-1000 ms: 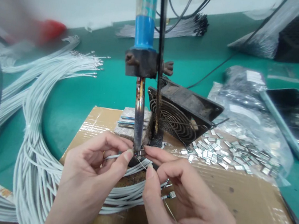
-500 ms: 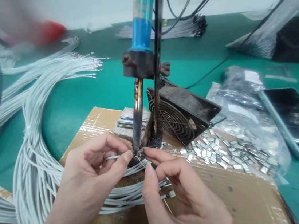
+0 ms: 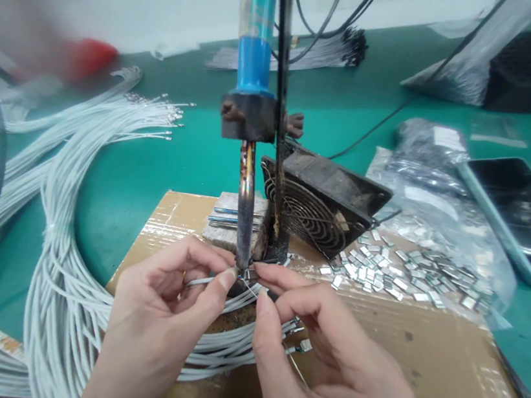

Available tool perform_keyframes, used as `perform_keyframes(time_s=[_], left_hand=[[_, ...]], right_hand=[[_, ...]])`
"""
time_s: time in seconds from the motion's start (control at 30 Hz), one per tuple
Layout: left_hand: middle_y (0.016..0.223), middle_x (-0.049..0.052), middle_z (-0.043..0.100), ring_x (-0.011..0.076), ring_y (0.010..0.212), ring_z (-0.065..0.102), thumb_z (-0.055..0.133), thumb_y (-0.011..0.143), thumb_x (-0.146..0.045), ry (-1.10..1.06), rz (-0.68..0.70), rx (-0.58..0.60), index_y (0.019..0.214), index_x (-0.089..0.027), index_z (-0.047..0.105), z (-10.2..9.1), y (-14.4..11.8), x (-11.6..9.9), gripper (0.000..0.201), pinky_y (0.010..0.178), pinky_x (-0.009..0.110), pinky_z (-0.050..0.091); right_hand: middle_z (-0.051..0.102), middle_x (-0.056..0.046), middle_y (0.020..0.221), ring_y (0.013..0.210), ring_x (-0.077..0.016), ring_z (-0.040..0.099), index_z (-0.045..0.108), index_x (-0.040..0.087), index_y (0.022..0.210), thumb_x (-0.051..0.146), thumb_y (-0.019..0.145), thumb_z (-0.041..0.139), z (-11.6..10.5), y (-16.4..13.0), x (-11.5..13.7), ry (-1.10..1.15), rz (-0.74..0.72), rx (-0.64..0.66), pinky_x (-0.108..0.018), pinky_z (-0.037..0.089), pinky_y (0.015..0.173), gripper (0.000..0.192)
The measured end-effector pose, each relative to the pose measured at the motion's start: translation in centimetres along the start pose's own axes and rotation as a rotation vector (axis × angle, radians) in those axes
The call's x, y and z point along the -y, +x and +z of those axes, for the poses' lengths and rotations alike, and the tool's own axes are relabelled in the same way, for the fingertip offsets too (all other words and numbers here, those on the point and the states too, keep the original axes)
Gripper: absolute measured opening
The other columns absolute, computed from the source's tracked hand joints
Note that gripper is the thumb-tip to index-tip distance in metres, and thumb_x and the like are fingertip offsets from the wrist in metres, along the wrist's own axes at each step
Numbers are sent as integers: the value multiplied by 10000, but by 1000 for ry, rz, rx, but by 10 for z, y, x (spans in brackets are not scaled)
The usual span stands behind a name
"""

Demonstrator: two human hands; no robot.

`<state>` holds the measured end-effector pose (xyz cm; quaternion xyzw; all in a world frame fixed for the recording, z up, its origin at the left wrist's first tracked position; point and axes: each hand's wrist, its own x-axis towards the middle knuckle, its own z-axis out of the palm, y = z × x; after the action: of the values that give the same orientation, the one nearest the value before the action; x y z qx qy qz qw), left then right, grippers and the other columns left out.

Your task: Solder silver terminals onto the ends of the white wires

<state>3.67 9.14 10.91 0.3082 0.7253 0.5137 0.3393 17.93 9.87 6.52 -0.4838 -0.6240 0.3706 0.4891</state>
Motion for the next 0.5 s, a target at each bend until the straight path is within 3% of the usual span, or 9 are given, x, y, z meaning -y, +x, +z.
perform_keyframes(time_s=[0.23, 0.4, 0.5], left_hand=[[781, 90, 779, 171, 630, 669, 727, 673, -296, -7, -2, 9, 622, -220, 692, 0, 1, -1, 98, 457, 200, 431], [775, 88, 786, 173, 638, 685, 724, 688, -287, -7, 14, -4, 615, -219, 695, 0, 0, 1, 104, 448, 190, 429], [779, 92, 792, 167, 623, 678, 725, 685, -283, -3, 24, -2, 611, -216, 698, -1, -1, 0, 104, 440, 188, 422]], right_hand=[[890, -70, 1120, 934, -240, 885, 741, 258, 785, 355, 941, 811, -3, -2, -2, -63, 59, 7, -212, 706, 795, 196], [888, -60, 1135, 950, -222, 880, 732, 262, 773, 365, 945, 795, 4, -6, 2, -64, 99, -69, -189, 695, 797, 210], [888, -64, 1129, 961, -238, 880, 745, 261, 781, 357, 925, 817, 4, -5, 3, -42, 79, -43, -202, 703, 777, 187]])
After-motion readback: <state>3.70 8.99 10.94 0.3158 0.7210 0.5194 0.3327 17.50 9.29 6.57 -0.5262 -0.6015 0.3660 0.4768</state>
